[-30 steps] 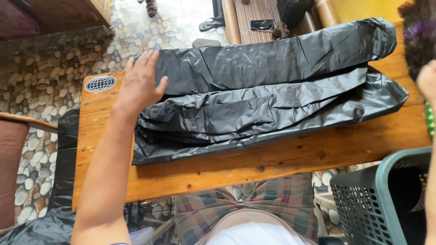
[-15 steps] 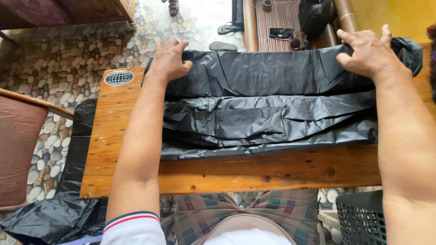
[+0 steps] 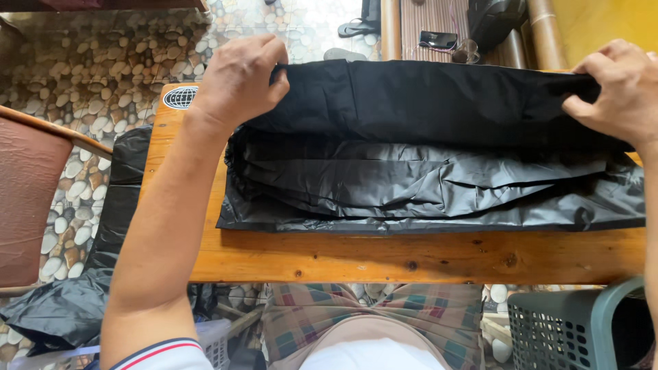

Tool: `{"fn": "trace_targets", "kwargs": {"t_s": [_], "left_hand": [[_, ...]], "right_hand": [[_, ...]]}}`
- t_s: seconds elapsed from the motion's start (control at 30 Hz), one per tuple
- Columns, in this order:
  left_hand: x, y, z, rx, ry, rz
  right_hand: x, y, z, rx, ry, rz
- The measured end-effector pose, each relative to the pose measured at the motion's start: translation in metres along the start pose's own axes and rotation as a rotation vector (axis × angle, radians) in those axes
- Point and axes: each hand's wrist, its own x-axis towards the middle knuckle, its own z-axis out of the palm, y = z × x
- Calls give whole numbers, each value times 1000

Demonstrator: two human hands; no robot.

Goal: The person takes soft textile items from bags and a crate, brushes them with a duster, folds them, and places them into black plastic sleeves for packaging.

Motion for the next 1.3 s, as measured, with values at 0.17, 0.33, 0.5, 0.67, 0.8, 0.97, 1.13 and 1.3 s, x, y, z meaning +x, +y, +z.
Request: {"fn": "trace_targets", "kwargs": {"t_s": [0.17,0.33,0.5,0.67,0.8,0.97,1.13,1.3], "left_hand": [[-23,13,-9,44,-52,-14],[-36,22,4,-52,-232,-54],[-55,20,48,59,-304,21],[-55,18,72,-32,-476,-48],[-34,33,57,-123,-561,-116],[2,64,47,-289,-476,-22],[31,90,83,-179,-325,146],[47,104,110,-81,-249,145]], "right_hand": [[-22,-30,-33,53,130,-91],[-31,-69,-62,63,-36,-131],[-42,-70,-36,126,-318,-76],[-38,-73,-13,-51,-230,-160],[-26,-79,-14,-238,-79,-225],[7,-69,-37,173,-233,-91],[18,-44,-24,252,-213,-65],[23,-48,-36,240,-260,-1]]}}
